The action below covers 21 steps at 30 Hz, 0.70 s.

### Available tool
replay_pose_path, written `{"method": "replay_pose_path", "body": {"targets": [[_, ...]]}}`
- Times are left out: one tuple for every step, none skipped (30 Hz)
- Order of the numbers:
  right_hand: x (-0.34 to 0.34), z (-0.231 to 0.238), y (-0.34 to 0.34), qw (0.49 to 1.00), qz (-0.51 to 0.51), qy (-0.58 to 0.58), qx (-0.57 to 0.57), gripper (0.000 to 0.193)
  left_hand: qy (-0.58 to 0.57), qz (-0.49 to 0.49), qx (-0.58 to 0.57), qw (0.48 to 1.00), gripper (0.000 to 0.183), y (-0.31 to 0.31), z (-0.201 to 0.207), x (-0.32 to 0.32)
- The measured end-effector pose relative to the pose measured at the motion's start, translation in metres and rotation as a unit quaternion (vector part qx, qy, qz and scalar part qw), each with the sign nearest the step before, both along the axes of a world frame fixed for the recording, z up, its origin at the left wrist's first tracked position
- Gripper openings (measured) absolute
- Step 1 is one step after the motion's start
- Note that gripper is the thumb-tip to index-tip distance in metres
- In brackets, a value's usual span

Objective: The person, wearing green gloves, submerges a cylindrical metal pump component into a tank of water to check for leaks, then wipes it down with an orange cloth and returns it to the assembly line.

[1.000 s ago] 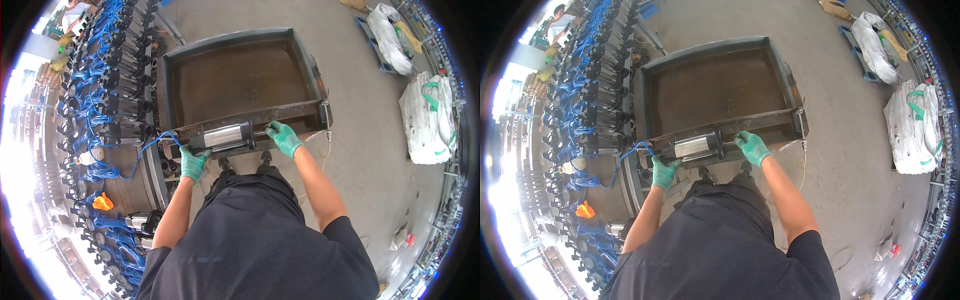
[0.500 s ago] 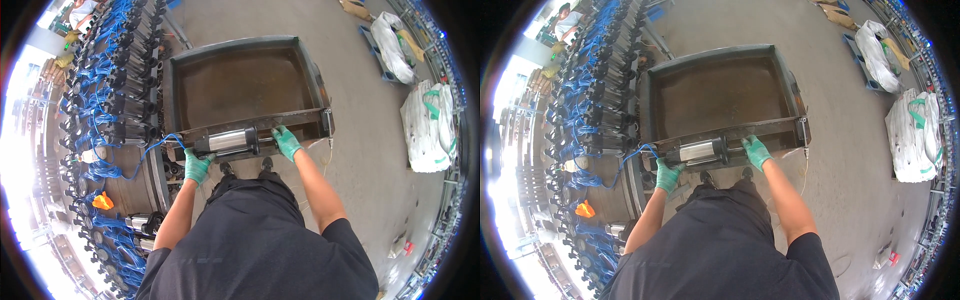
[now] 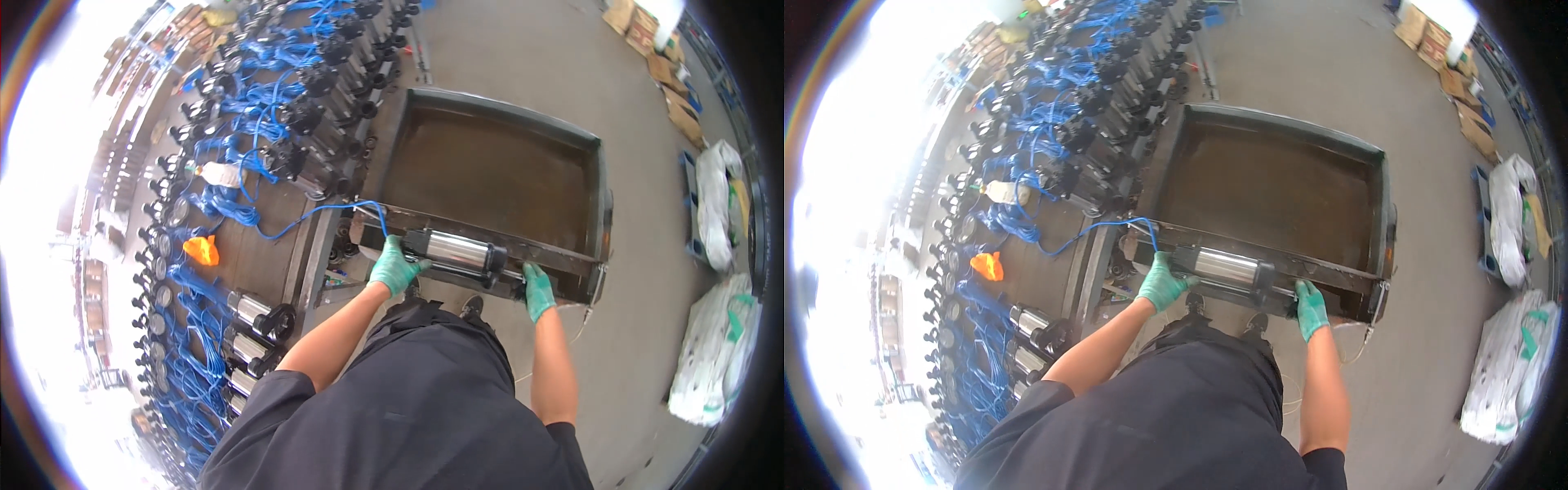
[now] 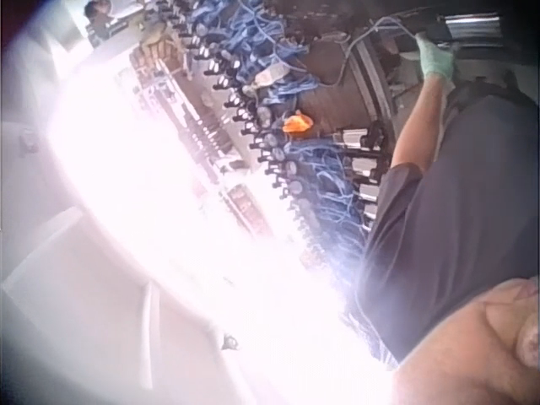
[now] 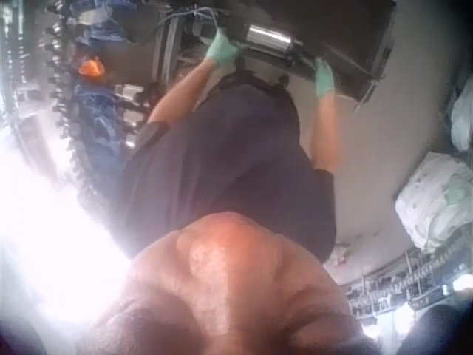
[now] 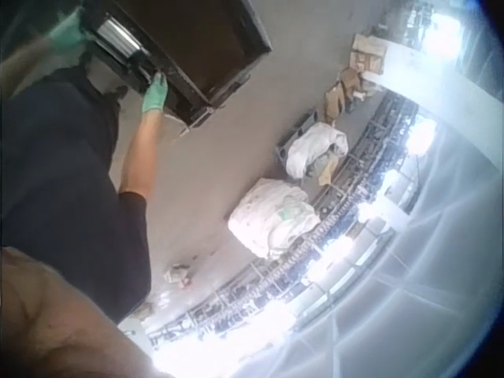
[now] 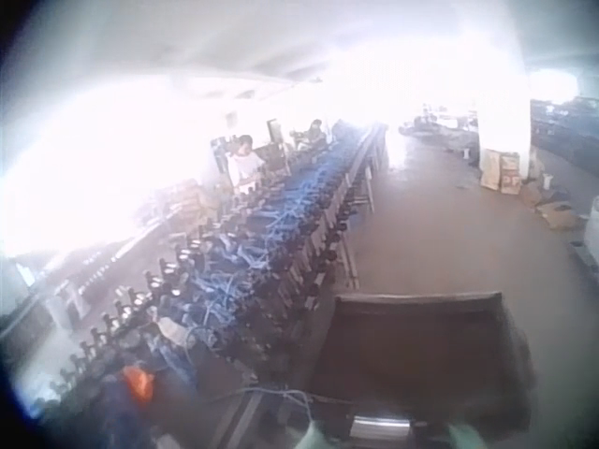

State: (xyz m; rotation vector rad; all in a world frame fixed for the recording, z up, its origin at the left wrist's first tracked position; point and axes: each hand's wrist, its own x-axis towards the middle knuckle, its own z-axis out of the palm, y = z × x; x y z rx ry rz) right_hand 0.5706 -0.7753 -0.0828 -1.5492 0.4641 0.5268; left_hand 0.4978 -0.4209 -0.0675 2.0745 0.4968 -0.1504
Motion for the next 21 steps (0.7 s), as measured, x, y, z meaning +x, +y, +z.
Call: {"method": "replay_pose_path", "body": {"targets": [[-0.002,-0.002,-0.006,1.0,0.014,-0.003,0.004,0.03,-0.004,0.004,-0.005,1.0,0.084,0.001,-0.003,-0.002],[-0.003,-0.007,-0.022,0.983,0.096,-0.131,-0.08,0.029,-0.004,-0.001,-0.002,1.0,0.082,-0.003,0.013,0.001],[-0.002,-0.002,-0.023,0.936,0.177,-0.26,-0.156,0.03,-0.009,0.005,0.006,1.0,0.081,-0.002,0.009,0.0],[-0.001,0.005,-0.024,0.934,0.188,-0.265,-0.15,0.03,-0.014,0.011,0.014,1.0,0.079,-0.001,0.005,-0.001],[-0.001,0.032,-0.021,0.907,0.253,-0.288,-0.175,0.03,-0.009,0.016,0.001,1.0,0.076,-0.003,0.016,-0.002],[-0.004,0.048,-0.023,0.876,0.309,-0.31,-0.204,0.031,-0.01,0.02,0.001,1.0,0.076,-0.005,0.026,-0.001],[-0.001,0.029,-0.027,0.847,0.295,-0.384,-0.218,0.03,0.011,0.015,0.014,1.0,0.075,-0.007,0.035,0.0],[0.0,0.022,-0.025,0.845,0.297,-0.387,-0.217,0.03,0.031,0.009,0.027,0.999,0.074,-0.008,0.039,0.002],[0.003,0.013,-0.023,0.912,0.247,-0.255,-0.203,0.027,0.038,0.014,-0.009,0.999,0.074,-0.006,0.037,0.002],[0.004,0.003,-0.02,0.957,0.191,-0.117,-0.185,0.025,0.035,0.018,-0.008,0.999,0.074,-0.007,0.036,0.002],[0.005,-0.005,-0.002,0.992,0.082,-0.054,-0.083,0.024,0.039,0.019,0.005,0.999,0.074,-0.007,0.039,0.002],[0.005,-0.003,-0.005,0.991,0.089,-0.057,-0.081,0.024,0.042,0.02,0.018,0.999,0.075,-0.008,0.042,0.002],[0.004,0.002,-0.012,0.998,0.057,0.014,-0.026,0.022,0.053,0.025,0.021,0.998,0.078,-0.009,0.045,0.001],[0.004,0.015,-0.005,0.995,0.03,0.086,0.029,0.02,0.052,0.036,0.024,0.998,0.078,-0.007,0.051,0.0],[0.003,0.005,-0.013,0.997,0.054,0.043,0.044,0.038,0.093,0.018,0.016,0.995,0.085,-0.008,0.056,0.004],[-0.002,-0.003,-0.026,0.996,0.058,0.041,0.045,0.038,0.135,0.0,0.007,0.991,0.093,-0.009,0.062,0.006],[-0.004,0.016,-0.025,0.986,0.158,-0.039,0.021,0.04,0.143,0.011,0.003,0.99,0.094,-0.007,0.069,0.004],[-0.008,0.029,-0.026,0.961,0.249,-0.119,-0.006,0.042,0.142,0.016,0.003,0.99,0.094,-0.007,0.071,0.003],[-0.008,0.021,-0.025,0.959,0.218,-0.175,-0.046,0.041,0.14,0.012,0.007,0.99,0.095,-0.007,0.072,0.003],[-0.002,0.012,-0.03,0.958,0.219,-0.177,-0.046,0.041,0.138,0.003,0.011,0.99,0.096,-0.008,0.073,0.005],[0.01,0.003,-0.037,0.967,0.221,-0.112,-0.066,0.041,0.125,0.0,0.002,0.992,0.097,-0.007,0.065,0.003]]}}
